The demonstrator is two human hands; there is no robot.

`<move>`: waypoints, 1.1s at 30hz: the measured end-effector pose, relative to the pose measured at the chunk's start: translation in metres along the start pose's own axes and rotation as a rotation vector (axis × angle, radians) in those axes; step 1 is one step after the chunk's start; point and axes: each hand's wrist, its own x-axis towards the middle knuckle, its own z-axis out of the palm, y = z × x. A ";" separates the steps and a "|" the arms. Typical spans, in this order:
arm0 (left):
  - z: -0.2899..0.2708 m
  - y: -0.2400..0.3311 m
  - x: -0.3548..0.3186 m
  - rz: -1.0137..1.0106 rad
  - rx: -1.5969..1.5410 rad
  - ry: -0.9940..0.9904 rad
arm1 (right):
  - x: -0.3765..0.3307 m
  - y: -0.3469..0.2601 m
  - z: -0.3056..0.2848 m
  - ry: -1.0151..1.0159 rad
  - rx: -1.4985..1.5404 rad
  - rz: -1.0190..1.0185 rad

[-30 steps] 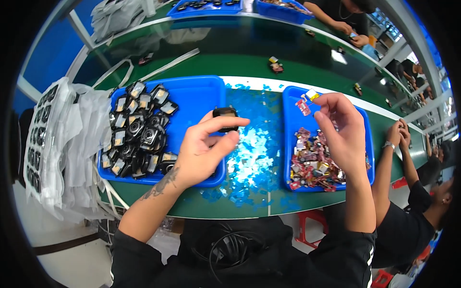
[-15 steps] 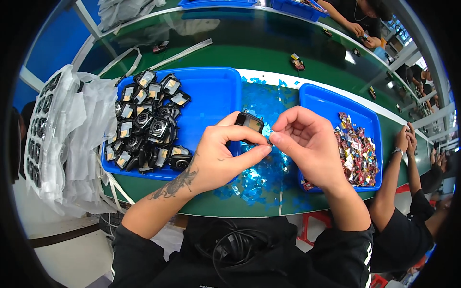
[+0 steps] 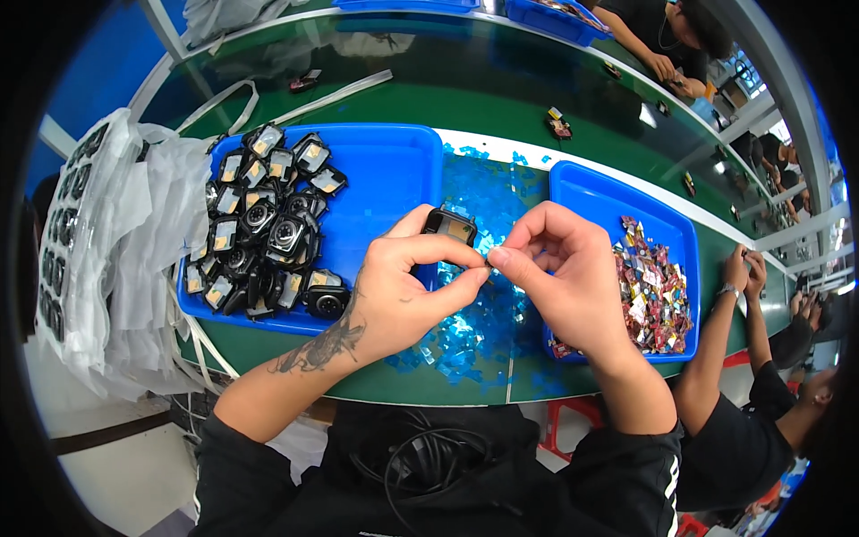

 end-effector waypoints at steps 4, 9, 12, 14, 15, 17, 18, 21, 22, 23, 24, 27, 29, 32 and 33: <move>0.001 0.005 0.000 -0.124 -0.061 0.014 | -0.006 -0.001 0.011 0.107 -0.398 -0.253; -0.002 0.002 0.006 -0.174 -0.075 0.058 | -0.024 -0.003 0.006 0.072 -0.691 -0.349; -0.005 0.004 0.006 -0.267 -0.279 -0.041 | -0.017 -0.005 0.000 0.053 -0.596 -0.184; -0.004 0.006 0.003 -0.346 -0.386 -0.118 | -0.017 0.003 -0.002 0.022 -0.302 -0.175; -0.003 0.006 0.003 -0.387 -0.453 -0.145 | -0.016 0.009 -0.002 -0.022 0.001 -0.168; -0.006 0.007 0.004 -0.451 -0.472 -0.260 | -0.013 0.016 -0.002 -0.044 0.051 -0.200; -0.007 0.007 0.005 -0.520 -0.487 -0.366 | -0.014 0.019 -0.001 -0.033 0.127 -0.224; 0.001 0.008 0.003 -0.328 -0.486 -0.144 | -0.017 0.020 0.004 0.094 0.185 -0.277; -0.004 0.007 0.004 -0.273 -0.283 -0.199 | -0.021 0.018 0.005 0.141 0.132 -0.242; -0.004 0.008 0.004 -0.273 -0.282 -0.198 | -0.023 0.014 0.005 0.189 0.079 -0.207; -0.001 0.009 0.005 -0.271 -0.386 -0.125 | -0.021 0.011 0.007 0.188 0.080 -0.207; 0.007 0.006 0.000 -0.225 -0.560 0.026 | -0.014 0.006 0.020 0.135 0.021 -0.107; 0.007 0.006 -0.002 -0.301 -0.592 -0.019 | -0.011 0.005 0.024 0.089 0.086 -0.123; 0.007 0.007 -0.001 -0.329 -0.631 -0.054 | -0.008 0.010 0.027 0.148 0.000 -0.185; 0.008 0.008 -0.001 -0.343 -0.661 -0.042 | -0.007 0.011 0.027 0.179 -0.078 -0.206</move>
